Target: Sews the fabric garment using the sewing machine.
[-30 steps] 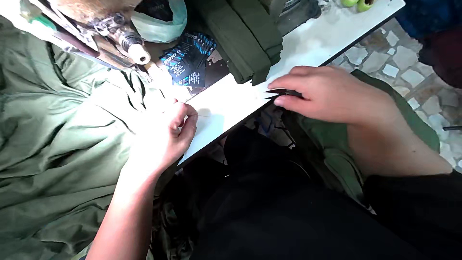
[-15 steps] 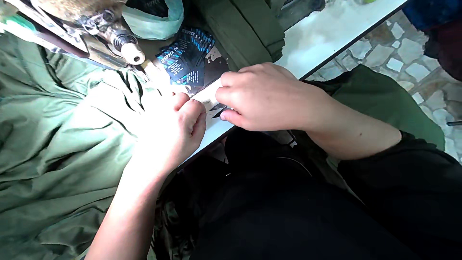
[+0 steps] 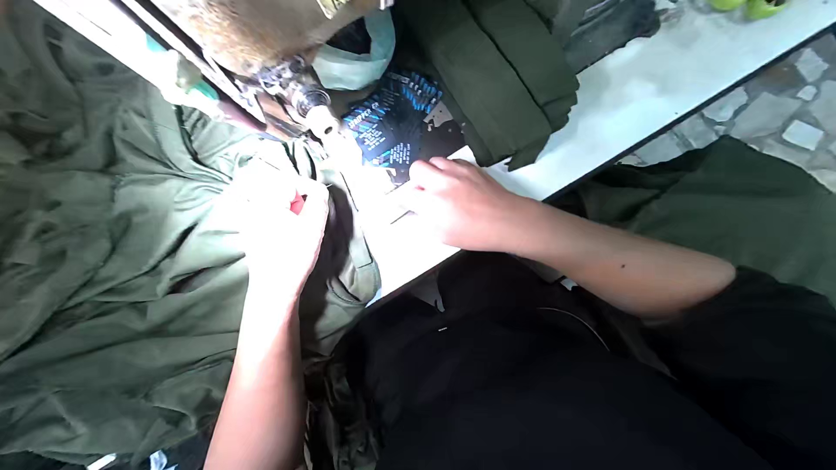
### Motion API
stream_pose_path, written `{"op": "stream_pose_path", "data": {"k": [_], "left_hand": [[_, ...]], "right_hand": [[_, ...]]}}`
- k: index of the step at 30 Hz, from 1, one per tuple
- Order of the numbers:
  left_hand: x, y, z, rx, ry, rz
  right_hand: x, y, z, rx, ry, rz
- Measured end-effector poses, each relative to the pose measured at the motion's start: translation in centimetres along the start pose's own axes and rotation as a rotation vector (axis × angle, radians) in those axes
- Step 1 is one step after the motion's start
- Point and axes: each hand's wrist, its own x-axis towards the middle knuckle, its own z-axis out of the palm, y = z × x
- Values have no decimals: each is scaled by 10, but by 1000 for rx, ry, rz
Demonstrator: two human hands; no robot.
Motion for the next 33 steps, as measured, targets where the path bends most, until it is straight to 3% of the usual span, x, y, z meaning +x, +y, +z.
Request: {"op": "stream_pose_path", "data": {"k": [3,6,13,21,25,33], "left_hand": [[6,-5,5,59,27,10],[11,-8,11,93,41,-15],[22,-18,29,145,112,5],[38,-25,43,132,176,-62],[39,-33,51,91,225,-64],[39,-35,53,48,224,-57]], "right_hand": [[7,-8,16,-15,102,-83],[17,-9,18,-7,44,-123],[83,0,-20,182,-95,129],[130,8,16,356,128,67],[126,3,-1,415,-138,212],[123,1,-6,446,-181,245]]}}
